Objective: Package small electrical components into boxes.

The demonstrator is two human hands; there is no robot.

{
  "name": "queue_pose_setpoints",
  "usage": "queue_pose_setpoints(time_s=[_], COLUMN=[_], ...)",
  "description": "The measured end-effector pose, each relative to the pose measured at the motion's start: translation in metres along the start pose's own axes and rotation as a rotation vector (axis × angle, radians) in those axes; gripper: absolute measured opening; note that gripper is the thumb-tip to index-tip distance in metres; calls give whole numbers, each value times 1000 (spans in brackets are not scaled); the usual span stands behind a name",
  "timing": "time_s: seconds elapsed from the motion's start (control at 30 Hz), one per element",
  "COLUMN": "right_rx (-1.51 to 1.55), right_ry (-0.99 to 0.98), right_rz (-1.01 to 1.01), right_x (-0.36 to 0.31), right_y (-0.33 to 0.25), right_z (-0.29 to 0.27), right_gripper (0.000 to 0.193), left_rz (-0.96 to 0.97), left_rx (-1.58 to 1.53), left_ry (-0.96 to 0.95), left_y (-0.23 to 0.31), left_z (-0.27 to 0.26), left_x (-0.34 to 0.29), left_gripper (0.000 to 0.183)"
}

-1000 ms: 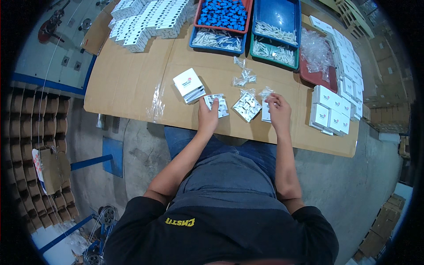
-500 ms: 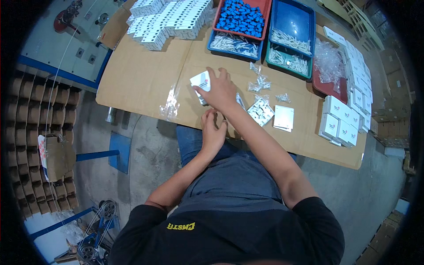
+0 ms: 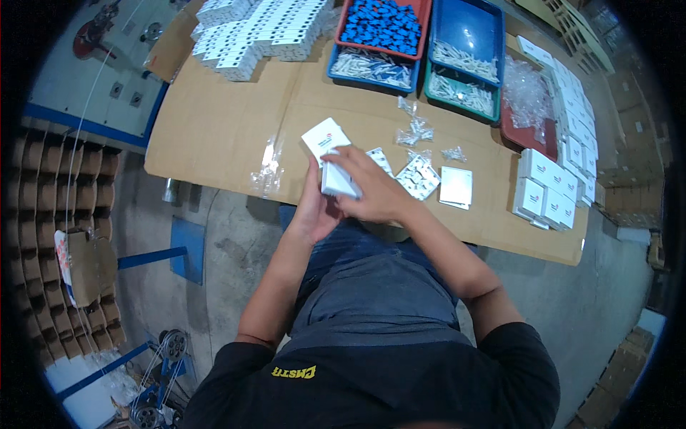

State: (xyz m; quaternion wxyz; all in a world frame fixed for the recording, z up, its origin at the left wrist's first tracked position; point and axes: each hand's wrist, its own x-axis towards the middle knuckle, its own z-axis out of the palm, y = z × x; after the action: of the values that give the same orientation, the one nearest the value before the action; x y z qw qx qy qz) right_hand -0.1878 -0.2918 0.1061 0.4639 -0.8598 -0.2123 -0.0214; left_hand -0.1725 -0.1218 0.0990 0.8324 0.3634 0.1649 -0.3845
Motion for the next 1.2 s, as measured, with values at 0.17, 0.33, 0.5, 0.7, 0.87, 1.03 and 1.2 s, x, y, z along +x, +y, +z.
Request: queue_pose_setpoints(time_s=[0.17,0.33,0.5,0.7,0.87,1.03,1.2], right_rx=[-127,-88,-119,-131,-60,567,-41], right_ry=[131,198,223,333,383,843,881], right_rz=[62,34,23,-45,-18,102,386], right_x=[-50,-82,-93,-96,-101,-105,-117], right_y=[7,13,21,33,38,48,74], right_z=[-3,-10,-6,0,1,3,-38], right_gripper=[68,77,73,66,63,60,63], left_rz=[-162,-203,-161,-109,-118,-210,-146], left_rx=[-64,176,120,-4,-75,-203,-170], left_ry=[-166,-174,-158,-154,-130,-228,-380], left_y=[-32,-52,-72,-84,-87,-93,-68], left_z=[7,39,38,35,38,31,32], left_x=[26,14,18,25,28,35,30], left_gripper=[66,76,73,58,48,56,63])
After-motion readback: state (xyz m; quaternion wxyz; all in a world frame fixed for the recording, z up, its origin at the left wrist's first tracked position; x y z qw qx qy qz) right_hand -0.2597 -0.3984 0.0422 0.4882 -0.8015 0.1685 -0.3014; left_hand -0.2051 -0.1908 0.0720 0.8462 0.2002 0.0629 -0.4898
